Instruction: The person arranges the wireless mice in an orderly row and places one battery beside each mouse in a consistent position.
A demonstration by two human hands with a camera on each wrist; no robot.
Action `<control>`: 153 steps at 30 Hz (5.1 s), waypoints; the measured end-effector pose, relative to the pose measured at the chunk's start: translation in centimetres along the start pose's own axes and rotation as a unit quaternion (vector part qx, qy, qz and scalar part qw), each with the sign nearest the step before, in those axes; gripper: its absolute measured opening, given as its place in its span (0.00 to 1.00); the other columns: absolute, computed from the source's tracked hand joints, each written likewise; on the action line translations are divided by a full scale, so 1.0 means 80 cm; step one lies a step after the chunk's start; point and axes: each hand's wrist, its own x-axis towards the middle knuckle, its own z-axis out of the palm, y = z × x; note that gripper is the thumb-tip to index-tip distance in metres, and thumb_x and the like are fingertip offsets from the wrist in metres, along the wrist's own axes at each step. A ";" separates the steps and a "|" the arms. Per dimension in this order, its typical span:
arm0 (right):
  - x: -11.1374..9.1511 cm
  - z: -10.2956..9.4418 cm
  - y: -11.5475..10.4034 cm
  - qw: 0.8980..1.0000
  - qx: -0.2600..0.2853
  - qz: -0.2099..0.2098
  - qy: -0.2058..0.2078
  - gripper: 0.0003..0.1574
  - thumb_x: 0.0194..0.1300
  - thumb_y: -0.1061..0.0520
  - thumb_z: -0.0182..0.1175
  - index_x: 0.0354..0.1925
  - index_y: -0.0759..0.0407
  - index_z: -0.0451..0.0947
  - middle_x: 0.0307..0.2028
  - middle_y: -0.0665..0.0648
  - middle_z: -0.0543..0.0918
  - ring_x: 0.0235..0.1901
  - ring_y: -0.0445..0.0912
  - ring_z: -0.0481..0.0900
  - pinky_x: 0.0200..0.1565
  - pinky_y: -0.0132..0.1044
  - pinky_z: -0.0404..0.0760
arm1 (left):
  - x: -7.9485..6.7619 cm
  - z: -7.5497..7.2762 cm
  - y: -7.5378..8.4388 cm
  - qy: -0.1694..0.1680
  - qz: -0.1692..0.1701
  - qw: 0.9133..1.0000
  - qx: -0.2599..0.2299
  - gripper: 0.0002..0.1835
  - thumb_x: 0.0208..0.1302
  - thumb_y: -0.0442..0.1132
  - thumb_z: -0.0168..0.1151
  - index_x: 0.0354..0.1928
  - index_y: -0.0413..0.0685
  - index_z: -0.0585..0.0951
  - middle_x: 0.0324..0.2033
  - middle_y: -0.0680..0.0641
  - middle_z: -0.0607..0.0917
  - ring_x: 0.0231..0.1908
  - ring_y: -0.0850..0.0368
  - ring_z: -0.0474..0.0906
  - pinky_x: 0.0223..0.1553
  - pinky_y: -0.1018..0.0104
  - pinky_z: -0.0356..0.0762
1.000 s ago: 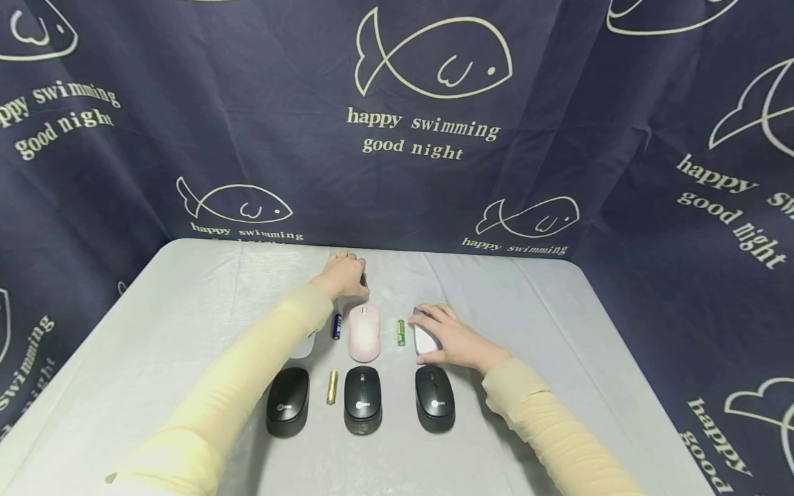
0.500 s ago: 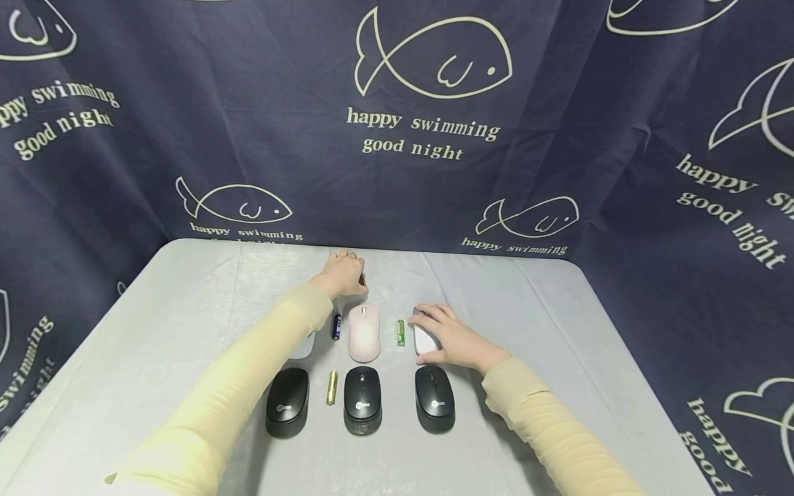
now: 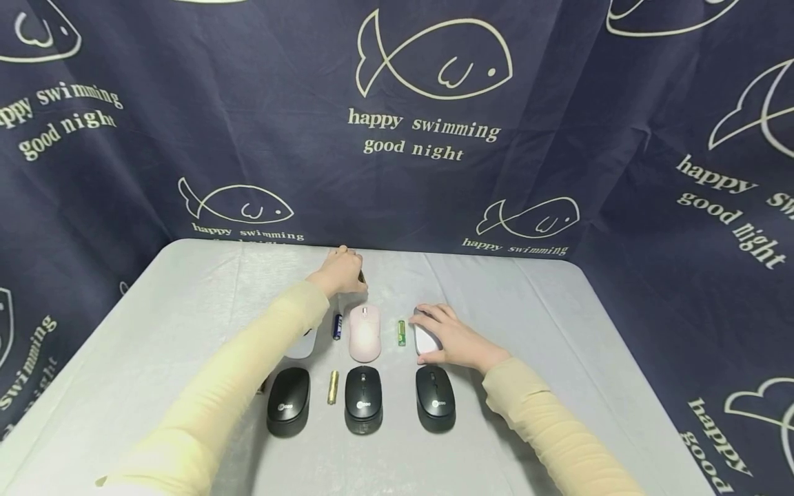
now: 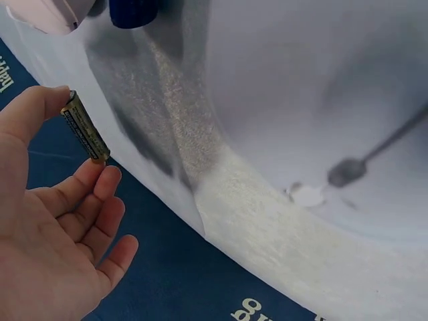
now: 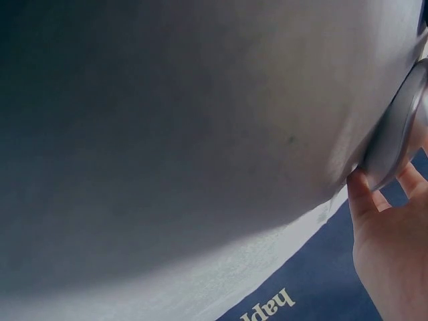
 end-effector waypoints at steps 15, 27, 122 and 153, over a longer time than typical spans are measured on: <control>0.000 0.002 0.002 1.000 -0.005 -0.003 0.003 0.45 0.48 0.43 0.71 0.61 0.55 0.69 0.65 0.64 0.64 0.63 0.60 0.58 0.60 0.57 0.63 | -0.012 -0.014 -0.005 0.030 0.023 0.999 0.006 0.17 0.54 0.52 0.63 0.39 0.48 0.79 0.43 0.46 0.78 0.47 0.49 0.64 0.52 0.55 0.61; 0.000 0.001 0.000 1.000 -0.005 -0.005 0.004 0.44 0.48 0.43 0.72 0.61 0.55 0.70 0.65 0.65 0.64 0.63 0.61 0.59 0.60 0.57 0.63 | -0.023 -0.034 0.004 0.059 0.044 0.997 0.006 0.30 0.52 0.55 0.64 0.53 0.43 0.75 0.49 0.44 0.78 0.48 0.49 0.65 0.51 0.55 0.61; -0.001 0.003 0.006 1.000 -0.010 -0.012 0.007 0.45 0.50 0.41 0.70 0.63 0.55 0.68 0.65 0.64 0.63 0.64 0.60 0.58 0.60 0.58 0.63 | -0.174 0.029 0.162 0.026 0.237 0.967 0.086 0.37 0.46 0.66 0.65 0.52 0.46 0.78 0.44 0.53 0.79 0.43 0.58 0.68 0.43 0.66 0.62; 0.003 -0.014 -0.012 0.999 -0.031 -0.013 -0.005 0.47 0.48 0.40 0.71 0.61 0.58 0.69 0.64 0.68 0.64 0.62 0.66 0.60 0.58 0.61 0.64 | -0.174 0.017 0.150 0.043 0.235 0.967 0.084 0.39 0.45 0.71 0.62 0.51 0.49 0.77 0.45 0.53 0.78 0.47 0.58 0.67 0.46 0.65 0.64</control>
